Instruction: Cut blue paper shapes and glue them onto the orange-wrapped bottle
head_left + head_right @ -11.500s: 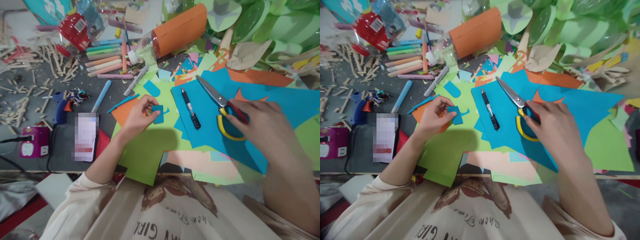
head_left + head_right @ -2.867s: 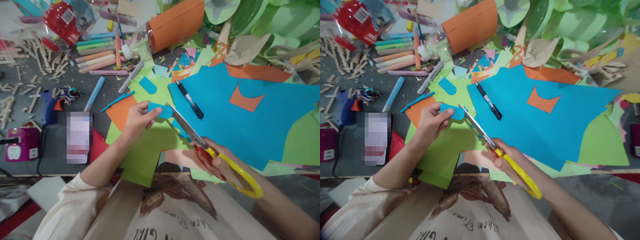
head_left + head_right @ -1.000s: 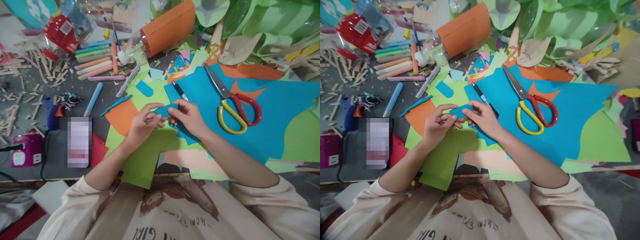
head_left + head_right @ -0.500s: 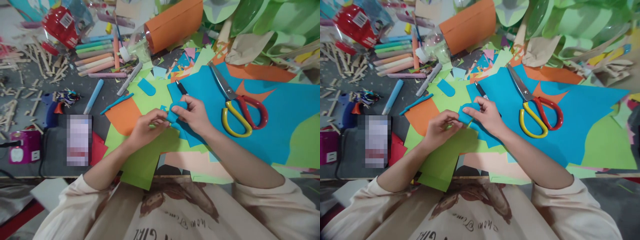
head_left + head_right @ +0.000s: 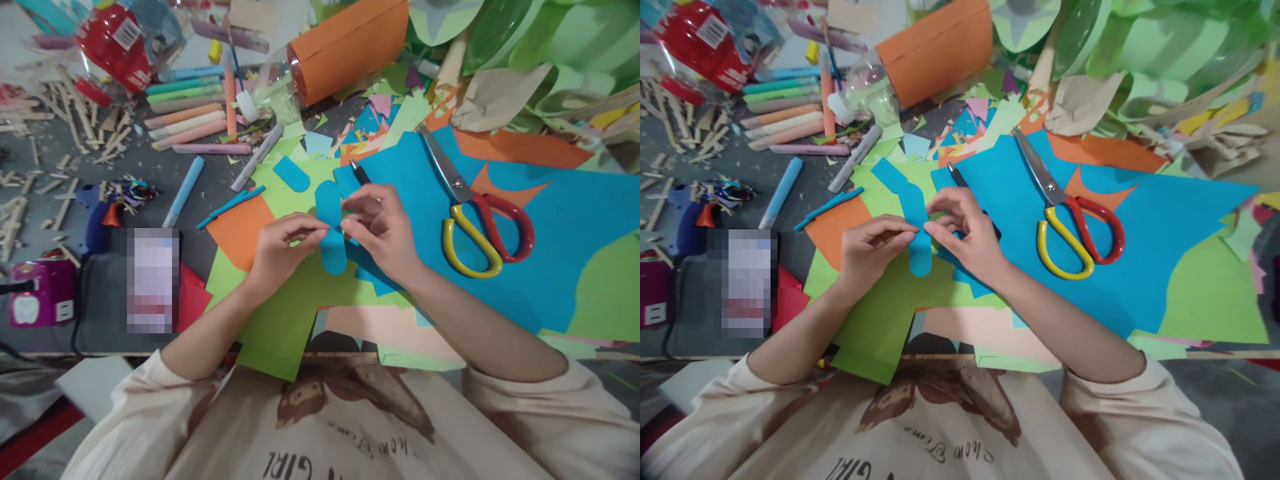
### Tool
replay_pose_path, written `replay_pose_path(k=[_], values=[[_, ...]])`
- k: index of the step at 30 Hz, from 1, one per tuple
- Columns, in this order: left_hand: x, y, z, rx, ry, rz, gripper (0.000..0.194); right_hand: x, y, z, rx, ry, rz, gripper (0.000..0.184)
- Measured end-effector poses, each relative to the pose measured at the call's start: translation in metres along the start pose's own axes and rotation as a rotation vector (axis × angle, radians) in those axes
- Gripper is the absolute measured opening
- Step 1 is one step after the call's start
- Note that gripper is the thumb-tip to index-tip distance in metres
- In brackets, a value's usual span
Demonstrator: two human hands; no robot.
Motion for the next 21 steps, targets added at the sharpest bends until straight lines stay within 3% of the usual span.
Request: replay_pose_path(k=[4,9,13,16,21], values=[[0.002,-0.001,-0.001,0.010,0.000,0.089,0.018,0.003,-0.002,-0.002,0.159,-0.113,0.111,0.016],[0.002,-0.002,0.001,-0.070,-0.036,0.073,0.023,0.001,-0.001,-0.001,0.206,-0.178,0.083,0.021],[-0.007,-0.003,0.012,-0.499,-0.049,-0.094,0.029,0.000,0.002,0.001,0.152,-0.102,-0.020,0.023],[-0.014,-0.007,0.018,-0.812,-0.101,-0.087,0.032,0.001,0.003,-0.001,0.112,-0.099,-0.085,0.029],[-0.014,-0.012,0.020,-0.917,-0.158,-0.017,0.043,0.001,0.003,-0.001,0.079,-0.095,-0.082,0.029]])
Point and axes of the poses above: each hand's wrist, its own x-axis away from the middle knuckle, its own z-axis out of the back of the hand, y = z × x, the point moved 3 cm from there along -x, towards the middle knuckle, and after that the axes turned 11 degrees about x, right-handed, at the moved point
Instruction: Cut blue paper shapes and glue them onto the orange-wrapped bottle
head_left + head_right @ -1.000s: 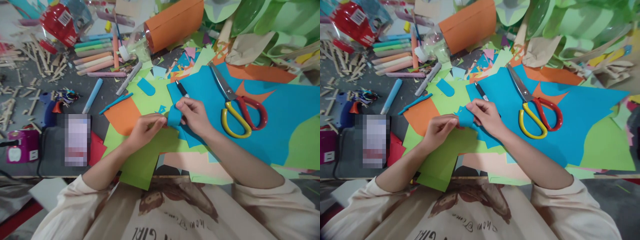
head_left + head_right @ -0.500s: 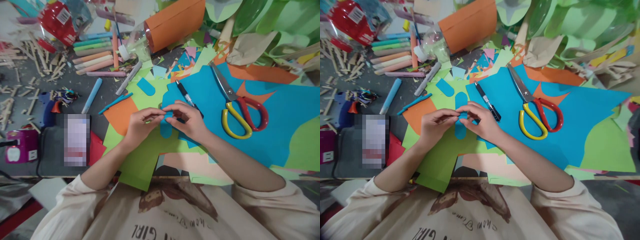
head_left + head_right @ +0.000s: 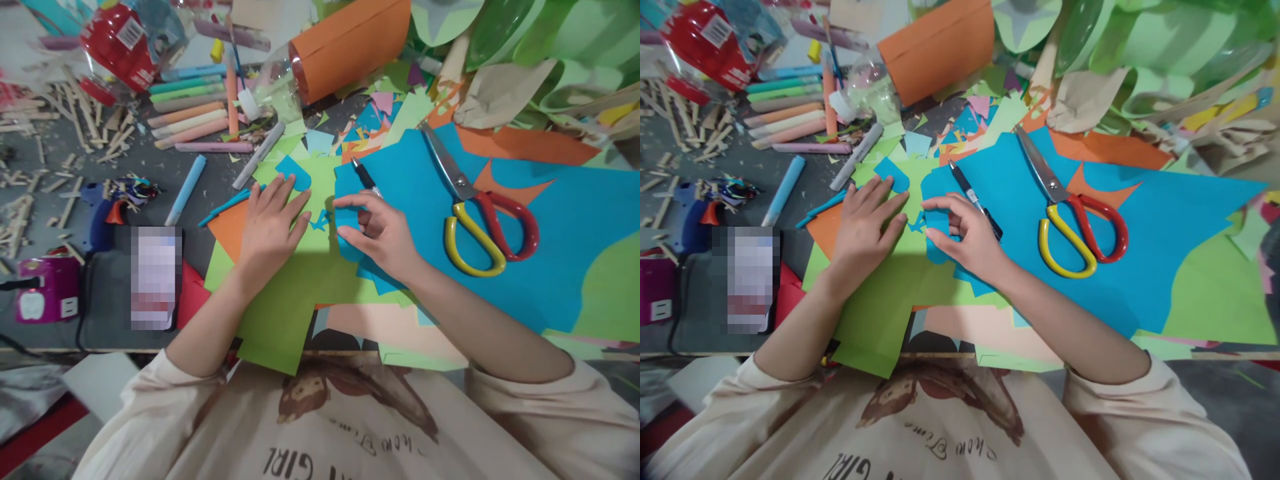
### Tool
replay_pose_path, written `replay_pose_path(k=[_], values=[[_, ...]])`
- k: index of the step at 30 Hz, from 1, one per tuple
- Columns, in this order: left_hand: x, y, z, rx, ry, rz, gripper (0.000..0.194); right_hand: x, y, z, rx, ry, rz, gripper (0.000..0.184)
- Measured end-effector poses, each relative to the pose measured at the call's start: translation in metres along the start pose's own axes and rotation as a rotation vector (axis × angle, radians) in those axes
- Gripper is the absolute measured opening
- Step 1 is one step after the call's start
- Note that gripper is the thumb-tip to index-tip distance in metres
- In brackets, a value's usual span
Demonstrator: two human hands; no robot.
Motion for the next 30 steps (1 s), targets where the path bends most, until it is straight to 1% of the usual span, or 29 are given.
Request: replay_pose_path(k=[2,4,8,10,13,14,15,18,20,24,30], values=[[0.000,-0.002,-0.001,0.028,0.033,-0.025,0.043,0.000,0.000,0.000,-0.006,-0.002,0.001,0.029],[0.000,-0.005,-0.001,0.071,0.092,-0.067,0.041,-0.001,0.001,0.001,-0.008,-0.005,-0.009,0.030],[0.001,-0.002,0.005,0.195,0.219,-0.144,0.031,-0.002,0.001,0.001,-0.013,-0.012,-0.020,0.035],[0.003,0.004,0.009,0.291,0.287,-0.164,0.022,-0.004,0.000,0.001,-0.004,-0.015,-0.005,0.036],[0.006,0.011,0.011,0.503,0.359,-0.135,0.010,-0.005,0.000,0.001,-0.001,-0.049,0.003,0.039],[0.007,0.012,0.010,0.576,0.364,-0.120,0.008,-0.005,0.000,0.000,-0.002,-0.067,0.000,0.040],[0.008,0.013,0.009,0.638,0.362,-0.106,0.010,-0.004,0.000,0.000,-0.003,-0.085,-0.003,0.041],[0.009,0.013,0.004,0.737,0.360,-0.073,0.031,-0.001,0.001,-0.004,-0.017,-0.136,-0.002,0.044],[0.010,0.013,0.002,0.754,0.355,-0.056,0.040,0.003,0.003,-0.008,-0.027,-0.178,0.001,0.046],[0.012,0.015,0.002,0.707,0.343,-0.063,0.036,0.011,0.007,-0.017,-0.045,-0.267,-0.017,0.050],[0.014,0.017,0.001,0.661,0.358,-0.144,0.031,0.011,0.008,-0.018,-0.077,-0.289,-0.007,0.051]])
Point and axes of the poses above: each hand's wrist, its own x-axis away from the middle knuckle, its own z-axis out of the back of the hand, y = z × x, the point moved 3 cm from there along -x, towards the middle knuckle, and after that the axes turned 11 degrees about x, right-handed, at the moved point
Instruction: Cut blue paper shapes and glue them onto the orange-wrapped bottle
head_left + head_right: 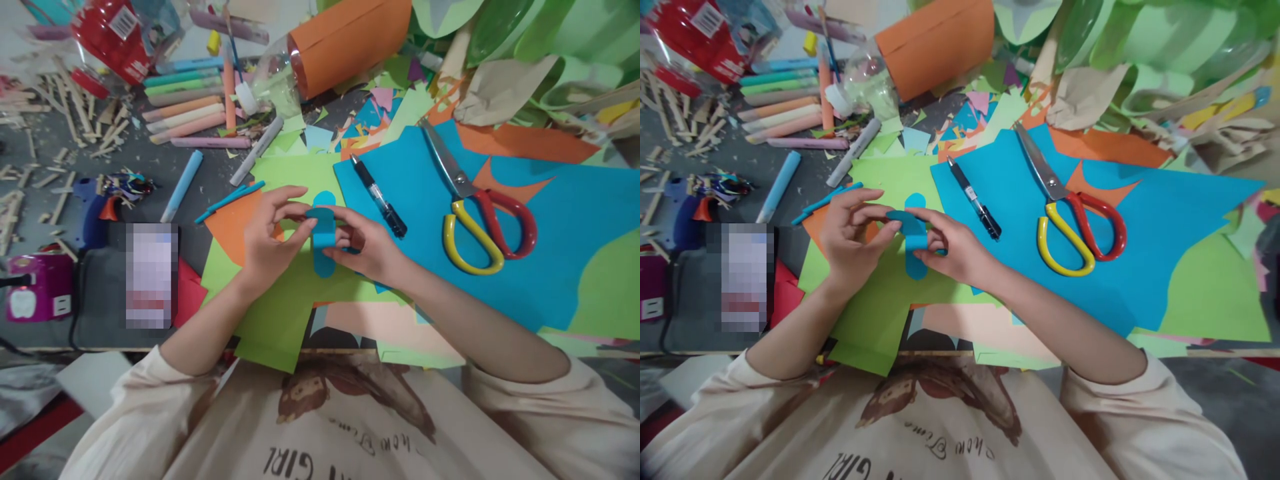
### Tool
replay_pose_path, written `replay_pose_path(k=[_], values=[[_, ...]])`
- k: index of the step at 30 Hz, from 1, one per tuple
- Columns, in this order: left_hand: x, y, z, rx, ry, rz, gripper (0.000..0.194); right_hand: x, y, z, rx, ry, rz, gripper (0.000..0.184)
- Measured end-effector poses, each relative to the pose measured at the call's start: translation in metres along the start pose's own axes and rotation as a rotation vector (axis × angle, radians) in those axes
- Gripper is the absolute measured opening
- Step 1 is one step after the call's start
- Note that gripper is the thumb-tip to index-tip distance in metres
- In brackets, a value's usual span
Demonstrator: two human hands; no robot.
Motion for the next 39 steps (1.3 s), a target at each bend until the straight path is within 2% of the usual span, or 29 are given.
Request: replay_pose_path(k=[6,16,23,29,39], values=[[0.0014,-0.0012,-0.0004,-0.026,-0.037,-0.021,0.031,-0.0010,-0.0035,0.0023,-0.015,0.016,-0.009,0.050],[0.0020,0.0022,-0.0008,-0.023,-0.022,-0.114,0.024,-0.0018,-0.0063,0.0050,-0.030,0.025,-0.018,0.049],[0.0045,-0.0002,-0.0003,-0.057,-0.017,-0.093,0.027,-0.0026,-0.0079,0.0046,-0.058,0.015,-0.019,0.048],[0.0057,0.0019,-0.0013,-0.033,-0.039,-0.078,0.020,-0.0027,-0.0089,0.0048,-0.059,0.049,-0.004,0.047],[0.0084,0.0050,-0.0003,-0.017,-0.044,-0.045,0.016,-0.0029,-0.0084,0.0047,-0.089,0.023,-0.032,0.049]])
Point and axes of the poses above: each hand's wrist, its own x-axis away from the middle knuckle, its own z-axis out of the back of the hand, y = z × x, the point moved 3 cm from there along -x, towards the middle knuckle, and after that the axes turned 11 degrees about x, right-handed, at the moved point
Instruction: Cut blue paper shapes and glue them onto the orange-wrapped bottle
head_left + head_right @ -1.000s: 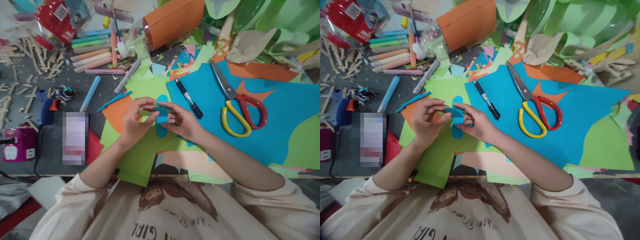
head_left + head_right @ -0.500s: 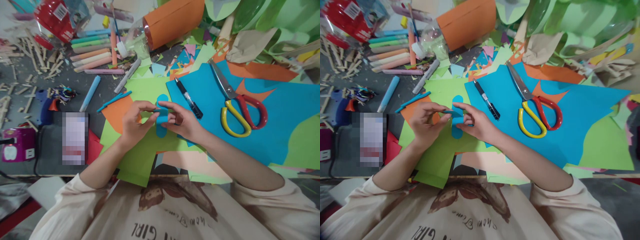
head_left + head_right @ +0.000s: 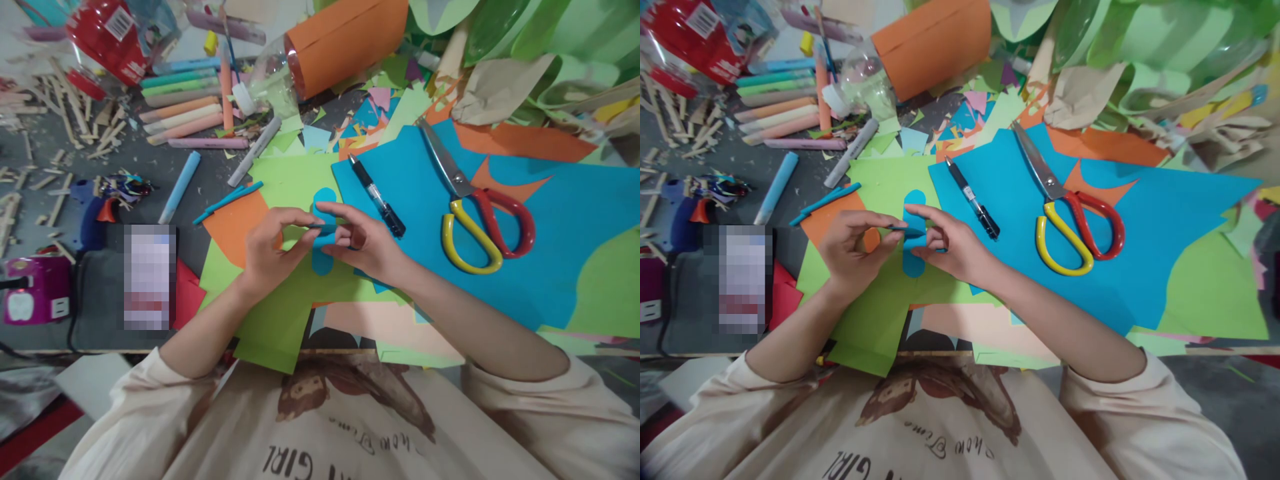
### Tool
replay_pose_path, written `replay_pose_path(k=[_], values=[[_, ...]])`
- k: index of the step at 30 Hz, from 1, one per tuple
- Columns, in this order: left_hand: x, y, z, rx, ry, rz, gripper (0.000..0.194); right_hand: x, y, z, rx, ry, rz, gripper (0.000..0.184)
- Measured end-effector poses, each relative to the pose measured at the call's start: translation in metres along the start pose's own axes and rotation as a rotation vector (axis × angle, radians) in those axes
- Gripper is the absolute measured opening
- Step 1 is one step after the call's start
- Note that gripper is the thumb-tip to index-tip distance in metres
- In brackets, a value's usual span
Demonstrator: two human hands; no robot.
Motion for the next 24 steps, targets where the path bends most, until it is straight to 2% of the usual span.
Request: replay_pose_path(k=[14,20,24], values=[[-0.0031,0.0028,-0.0002,-0.019,0.014,-0.154,0.007,0.0004,0.0000,-0.0001,0.017,0.008,-0.008,0.048],[-0.0046,0.0057,-0.0024,-0.063,-0.076,-0.130,0.006,0.0004,0.0006,0.0023,0.018,0.009,-0.007,0.048],[-0.0074,0.0082,-0.0037,-0.021,-0.124,-0.216,0.009,-0.0001,0.0018,0.0017,-0.028,0.037,0.024,0.050]])
Point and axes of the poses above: each hand's wrist, its own x-axis away from the middle knuckle, its own z-axis out of the back of the hand, y = z × x, the point moved 3 cm from there along -x, towards the middle knuckle, and after that the axes turned 11 degrees about x, right-handed, at the moved point
